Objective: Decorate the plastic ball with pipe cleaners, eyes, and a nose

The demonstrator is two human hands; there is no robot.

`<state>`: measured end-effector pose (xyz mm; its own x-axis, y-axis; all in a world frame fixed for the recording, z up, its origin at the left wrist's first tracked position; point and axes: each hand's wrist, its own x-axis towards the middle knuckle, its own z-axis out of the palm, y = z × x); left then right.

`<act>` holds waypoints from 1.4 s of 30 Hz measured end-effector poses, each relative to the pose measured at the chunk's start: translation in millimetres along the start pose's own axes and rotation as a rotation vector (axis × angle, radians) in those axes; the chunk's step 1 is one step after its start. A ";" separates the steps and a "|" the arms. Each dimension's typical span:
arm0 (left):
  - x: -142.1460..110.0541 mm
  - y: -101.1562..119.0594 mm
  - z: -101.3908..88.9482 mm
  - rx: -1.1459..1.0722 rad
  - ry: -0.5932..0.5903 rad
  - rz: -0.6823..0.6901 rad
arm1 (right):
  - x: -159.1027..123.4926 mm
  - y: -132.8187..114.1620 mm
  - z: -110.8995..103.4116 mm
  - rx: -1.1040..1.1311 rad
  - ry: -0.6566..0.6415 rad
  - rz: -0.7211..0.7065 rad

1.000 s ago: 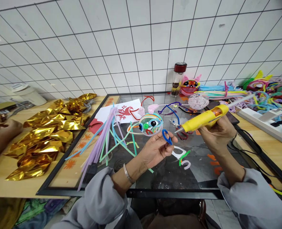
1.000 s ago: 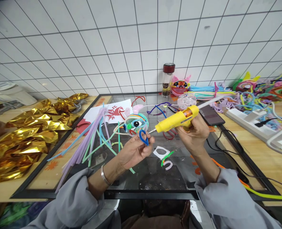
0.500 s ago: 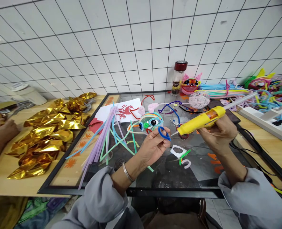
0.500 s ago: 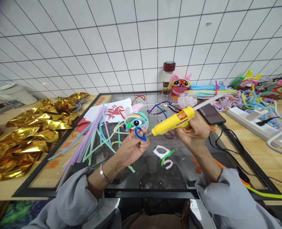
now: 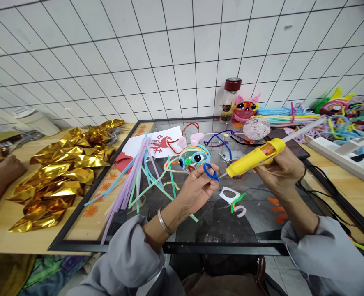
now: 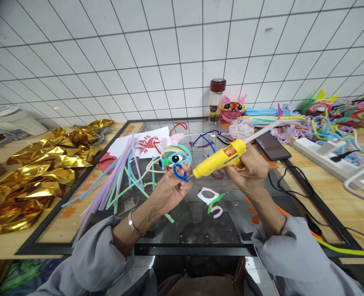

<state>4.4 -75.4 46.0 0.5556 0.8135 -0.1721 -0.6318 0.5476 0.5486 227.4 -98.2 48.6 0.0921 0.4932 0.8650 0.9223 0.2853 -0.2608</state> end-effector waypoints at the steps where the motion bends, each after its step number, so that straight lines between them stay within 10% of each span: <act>1: 0.0 0.0 0.1 0.000 0.000 0.000 | -0.1 0.2 -0.2 -0.002 0.000 -0.007; 14: 0.2 -0.3 0.3 0.009 0.009 -0.005 | -1.9 1.1 -0.3 0.005 -0.017 0.054; 24: 1.8 -1.1 -2.9 0.058 -0.003 -0.005 | 8.9 16.8 6.8 0.640 0.221 0.562; 28: 2.0 -3.6 -6.6 0.118 -0.008 0.009 | 11.5 44.6 1.1 0.264 0.143 0.763; 33: 1.0 -4.4 -7.9 0.188 -0.013 0.009 | 2.9 58.5 -0.9 -0.482 -0.282 0.777; 42: -0.9 -7.4 -7.3 0.264 -0.023 0.013 | -16.8 49.2 24.3 -0.616 -0.555 0.581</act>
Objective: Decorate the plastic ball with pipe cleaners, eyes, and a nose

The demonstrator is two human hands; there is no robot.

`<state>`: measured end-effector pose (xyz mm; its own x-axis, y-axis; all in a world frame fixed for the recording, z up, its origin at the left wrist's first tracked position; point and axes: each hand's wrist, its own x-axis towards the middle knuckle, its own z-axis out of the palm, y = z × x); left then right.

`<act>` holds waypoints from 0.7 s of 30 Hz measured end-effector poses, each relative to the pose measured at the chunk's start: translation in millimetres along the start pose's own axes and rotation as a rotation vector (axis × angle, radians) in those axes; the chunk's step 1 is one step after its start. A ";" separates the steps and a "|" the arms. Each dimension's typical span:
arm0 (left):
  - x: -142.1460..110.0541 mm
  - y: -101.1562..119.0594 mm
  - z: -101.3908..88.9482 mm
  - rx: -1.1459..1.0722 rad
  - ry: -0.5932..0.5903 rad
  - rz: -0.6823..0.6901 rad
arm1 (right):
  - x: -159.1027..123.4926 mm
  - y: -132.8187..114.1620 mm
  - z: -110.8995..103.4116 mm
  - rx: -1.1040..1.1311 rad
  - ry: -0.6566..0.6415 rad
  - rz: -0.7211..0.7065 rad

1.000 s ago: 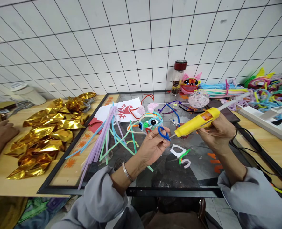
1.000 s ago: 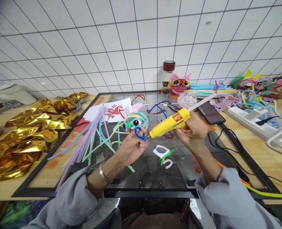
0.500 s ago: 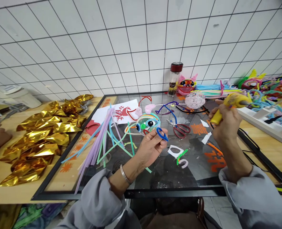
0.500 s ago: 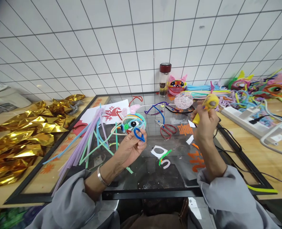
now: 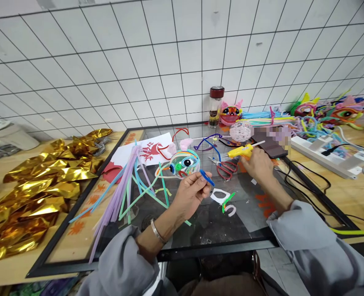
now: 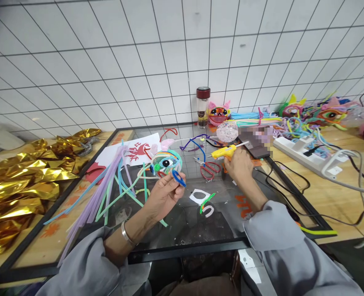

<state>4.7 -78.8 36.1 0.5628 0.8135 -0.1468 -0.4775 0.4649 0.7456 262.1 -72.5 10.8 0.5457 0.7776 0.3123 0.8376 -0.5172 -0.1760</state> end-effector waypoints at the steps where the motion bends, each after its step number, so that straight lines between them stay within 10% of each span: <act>1: 0.1 -0.5 0.1 0.003 -0.002 0.000 | -1.8 -3.3 1.9 -0.020 -0.023 -0.017; 21: 1.4 -4.6 -4.0 0.020 -0.035 0.005 | -0.8 -8.4 7.1 -0.129 -0.112 -0.061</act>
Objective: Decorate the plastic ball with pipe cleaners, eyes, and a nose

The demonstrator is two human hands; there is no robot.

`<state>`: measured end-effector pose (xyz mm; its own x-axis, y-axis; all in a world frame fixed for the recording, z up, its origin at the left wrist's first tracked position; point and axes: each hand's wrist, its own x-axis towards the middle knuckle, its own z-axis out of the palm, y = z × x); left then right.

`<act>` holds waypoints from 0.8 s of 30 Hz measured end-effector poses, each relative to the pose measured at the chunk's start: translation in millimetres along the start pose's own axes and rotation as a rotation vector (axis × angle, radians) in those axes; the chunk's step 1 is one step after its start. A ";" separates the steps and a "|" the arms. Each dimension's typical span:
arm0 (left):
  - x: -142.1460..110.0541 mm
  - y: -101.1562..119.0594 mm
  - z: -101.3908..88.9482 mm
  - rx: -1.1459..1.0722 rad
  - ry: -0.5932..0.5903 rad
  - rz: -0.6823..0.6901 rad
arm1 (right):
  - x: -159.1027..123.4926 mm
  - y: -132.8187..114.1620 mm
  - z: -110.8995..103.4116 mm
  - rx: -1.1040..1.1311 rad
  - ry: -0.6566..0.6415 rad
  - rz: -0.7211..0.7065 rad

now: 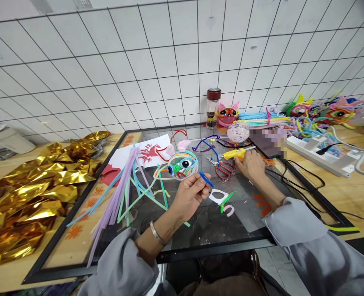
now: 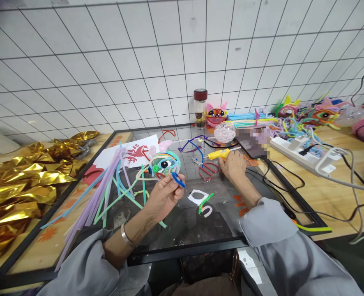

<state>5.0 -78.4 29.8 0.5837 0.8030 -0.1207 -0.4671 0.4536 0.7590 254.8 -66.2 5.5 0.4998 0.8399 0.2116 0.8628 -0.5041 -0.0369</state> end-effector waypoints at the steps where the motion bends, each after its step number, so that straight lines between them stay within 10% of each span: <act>1: 0.3 -0.3 -0.3 0.002 -0.003 0.000 | -0.1 -0.3 -0.5 -0.003 -0.004 0.000; 16: -0.5 1.0 4.0 -0.026 -0.009 -0.001 | -6.3 -0.6 -5.3 -0.030 0.055 -0.024; 24: -1.1 0.3 7.1 -0.034 -0.015 -0.002 | -23.1 -11.2 -12.3 0.211 0.363 -0.210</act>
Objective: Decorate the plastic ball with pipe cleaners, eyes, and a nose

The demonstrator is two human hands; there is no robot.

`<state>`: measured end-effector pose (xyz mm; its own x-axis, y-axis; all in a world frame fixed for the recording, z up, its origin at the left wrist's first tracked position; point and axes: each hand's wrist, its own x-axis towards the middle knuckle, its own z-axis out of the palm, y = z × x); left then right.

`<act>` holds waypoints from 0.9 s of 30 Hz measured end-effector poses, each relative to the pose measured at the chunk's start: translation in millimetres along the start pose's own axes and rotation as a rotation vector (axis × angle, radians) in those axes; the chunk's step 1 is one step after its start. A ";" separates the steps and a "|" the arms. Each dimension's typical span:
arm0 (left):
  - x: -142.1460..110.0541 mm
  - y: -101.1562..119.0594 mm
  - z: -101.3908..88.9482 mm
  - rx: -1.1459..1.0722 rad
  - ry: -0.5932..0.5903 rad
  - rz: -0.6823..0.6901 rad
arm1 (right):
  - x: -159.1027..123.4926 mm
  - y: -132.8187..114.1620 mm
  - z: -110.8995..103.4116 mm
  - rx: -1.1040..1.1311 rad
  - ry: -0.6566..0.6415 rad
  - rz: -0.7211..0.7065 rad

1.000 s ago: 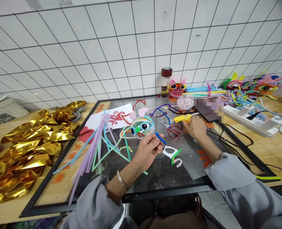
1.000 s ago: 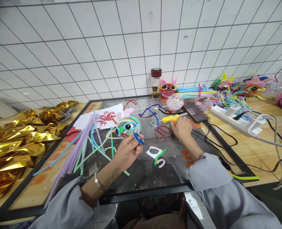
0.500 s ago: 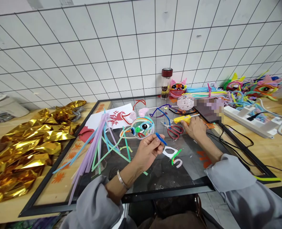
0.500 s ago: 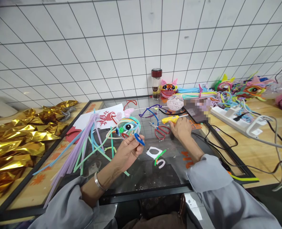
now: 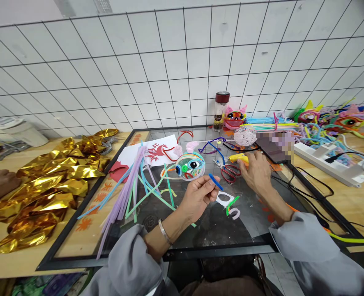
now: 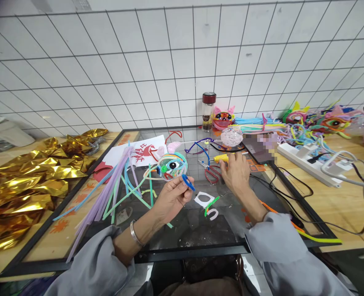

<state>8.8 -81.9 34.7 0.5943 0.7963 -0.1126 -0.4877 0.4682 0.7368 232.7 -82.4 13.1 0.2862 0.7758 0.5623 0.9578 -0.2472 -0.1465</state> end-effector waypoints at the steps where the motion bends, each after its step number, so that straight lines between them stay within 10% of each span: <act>1: 0.3 -0.4 -0.2 0.001 0.006 0.000 | -2.5 -4.6 -1.7 0.116 0.043 -0.053; 6: 2.9 -1.8 -2.8 0.013 0.042 -0.005 | -14.1 -25.3 -13.5 0.528 0.106 -0.242; 17: -1.9 -7.4 3.4 0.073 0.055 -0.039 | -20.5 -9.0 -14.2 0.453 -0.031 -0.325; 27: -6.2 -9.1 9.2 0.087 0.054 -0.077 | 39.7 77.9 -15.3 -0.299 -0.154 0.354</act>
<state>15.5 -94.6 34.9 0.5913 0.7798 -0.2056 -0.3834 0.4961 0.7790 318.2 -79.8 36.4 0.6148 0.6857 0.3897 0.7584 -0.6495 -0.0537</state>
